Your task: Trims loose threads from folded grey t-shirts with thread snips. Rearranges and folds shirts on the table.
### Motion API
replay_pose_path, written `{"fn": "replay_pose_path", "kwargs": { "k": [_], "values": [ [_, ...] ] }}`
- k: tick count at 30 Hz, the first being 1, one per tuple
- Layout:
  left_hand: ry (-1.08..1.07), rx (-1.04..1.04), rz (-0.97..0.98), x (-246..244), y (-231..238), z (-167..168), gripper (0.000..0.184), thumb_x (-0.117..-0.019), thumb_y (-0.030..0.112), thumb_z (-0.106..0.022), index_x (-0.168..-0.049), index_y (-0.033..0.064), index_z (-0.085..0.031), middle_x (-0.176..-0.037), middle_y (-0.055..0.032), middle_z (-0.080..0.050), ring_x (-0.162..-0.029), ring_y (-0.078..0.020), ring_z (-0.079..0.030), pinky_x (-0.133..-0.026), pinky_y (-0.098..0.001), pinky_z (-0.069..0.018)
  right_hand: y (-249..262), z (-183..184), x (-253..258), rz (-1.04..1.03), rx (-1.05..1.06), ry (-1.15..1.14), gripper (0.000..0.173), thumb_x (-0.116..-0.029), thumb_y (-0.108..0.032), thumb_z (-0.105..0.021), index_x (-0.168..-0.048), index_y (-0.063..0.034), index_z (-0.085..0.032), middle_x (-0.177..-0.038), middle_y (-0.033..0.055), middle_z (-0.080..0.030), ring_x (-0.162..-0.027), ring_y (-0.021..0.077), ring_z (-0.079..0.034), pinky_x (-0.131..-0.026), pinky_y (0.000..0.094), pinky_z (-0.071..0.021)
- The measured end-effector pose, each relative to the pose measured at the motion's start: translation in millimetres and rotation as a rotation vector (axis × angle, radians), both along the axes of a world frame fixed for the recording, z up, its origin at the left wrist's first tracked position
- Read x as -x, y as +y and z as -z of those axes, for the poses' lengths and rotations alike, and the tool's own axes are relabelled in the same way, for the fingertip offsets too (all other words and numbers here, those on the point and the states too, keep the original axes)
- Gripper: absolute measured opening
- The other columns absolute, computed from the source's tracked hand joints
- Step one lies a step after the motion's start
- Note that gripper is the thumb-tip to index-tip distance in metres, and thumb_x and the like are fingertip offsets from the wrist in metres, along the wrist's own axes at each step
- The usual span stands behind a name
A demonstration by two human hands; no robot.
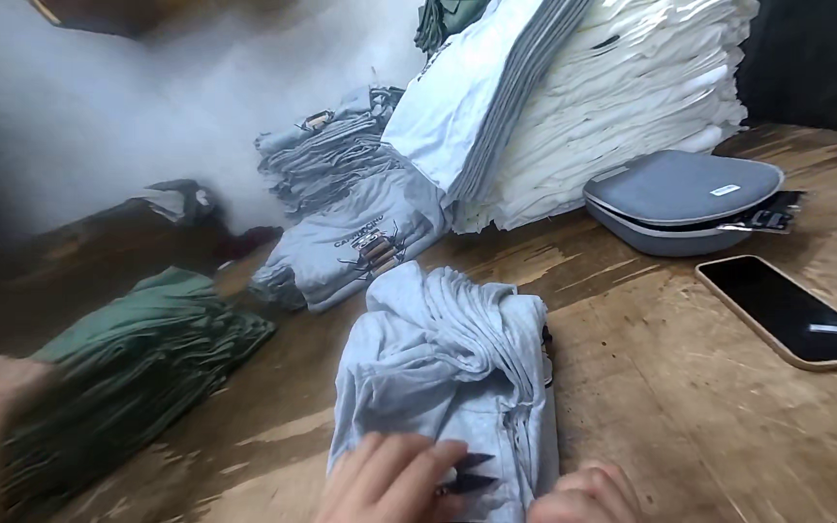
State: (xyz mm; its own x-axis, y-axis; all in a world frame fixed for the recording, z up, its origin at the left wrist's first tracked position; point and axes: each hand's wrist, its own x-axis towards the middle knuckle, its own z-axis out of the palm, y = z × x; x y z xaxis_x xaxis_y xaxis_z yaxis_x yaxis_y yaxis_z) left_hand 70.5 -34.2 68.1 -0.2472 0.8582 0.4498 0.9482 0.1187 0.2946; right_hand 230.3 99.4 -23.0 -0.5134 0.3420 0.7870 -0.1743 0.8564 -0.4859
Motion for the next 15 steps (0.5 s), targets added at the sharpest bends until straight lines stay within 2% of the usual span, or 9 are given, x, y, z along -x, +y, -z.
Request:
{"fn": "replay_pose_path", "kwargs": {
  "k": [1,2,4,5,6,7,9,12,15],
  "values": [
    [0.016,-0.012,-0.005,2,1,-2,0.021,-0.0958,0.015,-0.068,-0.114,0.0095,-0.077,-0.102,-0.0132,-0.072,-0.094,-0.0321,-0.067,-0.081,-0.0502,-0.0522,6,-3,-3,0.027,0.02,-0.01,0.033,-0.0949,-0.042,-0.061,-0.079,-0.0153,-0.073,-0.095,0.008,-0.072,-0.098,0.0226,-0.063,-0.098,0.0416,-0.0422],
    [0.042,-0.024,-0.008,3,4,-4,0.022,-0.0963,0.016,-0.067,-0.116,0.0108,-0.076,-0.104,-0.0127,-0.072,-0.095,-0.0316,-0.066,-0.081,-0.0499,-0.0513,11,-8,-3,0.083,0.044,-0.003,0.03,-0.0953,-0.04,-0.064,-0.083,-0.0152,-0.074,-0.096,0.0076,-0.072,-0.098,0.0214,-0.064,-0.095,0.0415,-0.0458],
    [0.113,-0.067,-0.005,7,14,-3,0.022,-0.0973,0.018,-0.067,-0.117,0.0151,-0.076,-0.105,-0.0085,-0.072,-0.096,-0.0282,-0.066,-0.081,-0.0474,-0.0502,24,-19,7,0.285,0.018,-0.01,0.018,-0.0939,-0.033,-0.071,-0.099,-0.0172,-0.077,-0.101,0.0075,-0.07,-0.095,0.0204,-0.063,-0.085,0.0397,-0.0497],
    [0.163,-0.096,-0.002,9,22,0,0.022,-0.0982,0.019,-0.065,-0.116,0.0172,-0.077,-0.105,-0.0061,-0.073,-0.095,-0.0262,-0.066,-0.08,-0.0459,-0.0501,32,-21,15,0.372,-0.038,-0.023,0.019,-0.0929,-0.033,-0.071,-0.105,-0.0193,-0.078,-0.104,0.008,-0.069,-0.093,0.0211,-0.062,-0.081,0.0397,-0.049],
    [0.225,-0.13,-0.003,11,30,4,0.021,-0.0989,0.02,-0.062,-0.114,0.0191,-0.077,-0.103,-0.0034,-0.073,-0.093,-0.0241,-0.066,-0.079,-0.0442,-0.0502,39,-20,23,0.435,-0.093,-0.03,0.019,-0.0929,-0.034,-0.07,-0.104,-0.022,-0.079,-0.106,0.0074,-0.069,-0.092,0.021,-0.062,-0.079,0.0393,-0.049],
    [0.288,-0.169,-0.009,13,39,8,0.021,-0.099,0.02,-0.06,-0.11,0.0208,-0.078,-0.1,-0.0007,-0.074,-0.09,-0.022,-0.066,-0.076,-0.0423,-0.0499,45,-17,29,0.475,-0.128,-0.022,0.015,-0.0931,-0.034,-0.069,-0.097,-0.0237,-0.08,-0.106,0.0054,-0.071,-0.091,0.0199,-0.063,-0.078,0.0382,-0.0495],
    [0.372,-0.229,-0.003,15,53,11,0.02,-0.0986,0.018,-0.059,-0.103,0.0214,-0.078,-0.095,0.0014,-0.073,-0.084,-0.0204,-0.065,-0.073,-0.0406,-0.0482,48,-14,32,0.502,-0.141,0.002,0.016,-0.0957,-0.031,-0.065,-0.091,-0.0227,-0.078,-0.104,0.0024,-0.072,-0.092,0.0178,-0.063,-0.079,0.035,-0.0495],
    [0.448,-0.24,0.03,10,68,15,0.021,-0.097,0.015,-0.059,-0.107,0.0214,-0.076,-0.096,0.0002,-0.072,-0.084,-0.0212,-0.065,-0.073,-0.0419,-0.0482,45,-14,29,0.476,-0.098,0.033,0.017,-0.0987,-0.031,-0.063,-0.092,-0.0216,-0.077,-0.102,0.0012,-0.071,-0.095,0.0155,-0.062,-0.083,0.0322,-0.048],
    [0.44,-0.239,0.121,10,80,23,0.023,-0.0962,0.013,-0.057,-0.103,0.0232,-0.076,-0.093,0.0036,-0.071,-0.082,-0.0189,-0.063,-0.072,-0.0396,-0.0465,46,-6,31,0.423,-0.016,0.122,0.02,-0.101,-0.034,-0.062,-0.093,-0.0217,-0.075,-0.103,0.0001,-0.07,-0.098,0.0111,-0.062,-0.086,0.0274,-0.0486]
  ]
}}
